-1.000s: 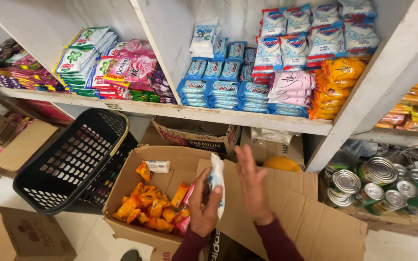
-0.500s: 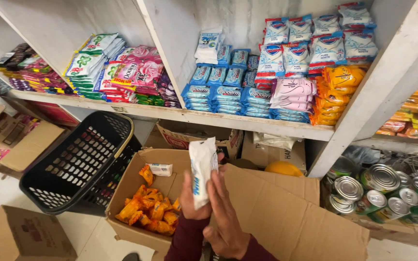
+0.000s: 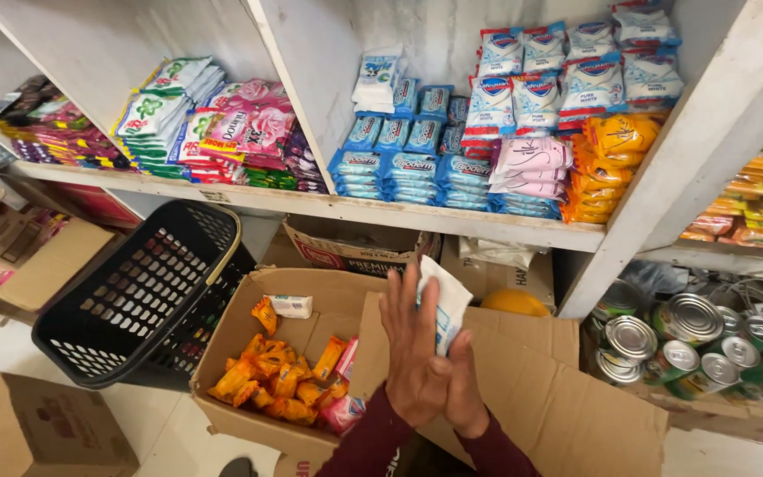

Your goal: Stocking grocery store shelves with detergent and soap packets from a cardboard box.

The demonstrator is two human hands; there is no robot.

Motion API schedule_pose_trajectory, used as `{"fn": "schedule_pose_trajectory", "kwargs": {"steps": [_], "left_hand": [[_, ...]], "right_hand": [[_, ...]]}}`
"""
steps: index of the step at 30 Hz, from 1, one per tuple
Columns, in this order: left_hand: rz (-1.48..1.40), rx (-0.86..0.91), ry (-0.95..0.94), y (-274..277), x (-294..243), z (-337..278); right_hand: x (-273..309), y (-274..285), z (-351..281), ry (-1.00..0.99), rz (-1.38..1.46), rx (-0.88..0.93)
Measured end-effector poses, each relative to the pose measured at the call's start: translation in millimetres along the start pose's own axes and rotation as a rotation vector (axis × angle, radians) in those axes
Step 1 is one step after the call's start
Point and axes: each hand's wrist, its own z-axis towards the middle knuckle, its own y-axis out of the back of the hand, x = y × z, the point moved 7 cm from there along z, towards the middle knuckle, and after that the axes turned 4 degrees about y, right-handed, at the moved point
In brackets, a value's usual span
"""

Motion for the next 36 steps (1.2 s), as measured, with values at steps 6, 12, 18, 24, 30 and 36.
{"fn": "schedule_pose_trajectory", "kwargs": {"steps": [6,12,18,24,30,36], "left_hand": [[0.127,-0.008,-0.060,20,-16,46],[-0.705,0.486,0.229,32,17,68],[-0.403,0.364,0.115,40,1,73],[-0.195,0.151,-0.091,44,-13,73],[-0.582,0.148,0.277,34,19,66],[-0.744,0.268,0.433,17,43,29]], "right_hand": [[58,-25,0,0.207,-0.317,0.068],[72,-44,2,-0.030,0.090,0.353],[70,-34,6,-0.110,-0.032,0.285],[80,-24,2,0.138,-0.245,0.060],[87,-30,-1,0.215,-0.338,0.060],[81,-19,3,0.177,-0.236,-0.048]]}}
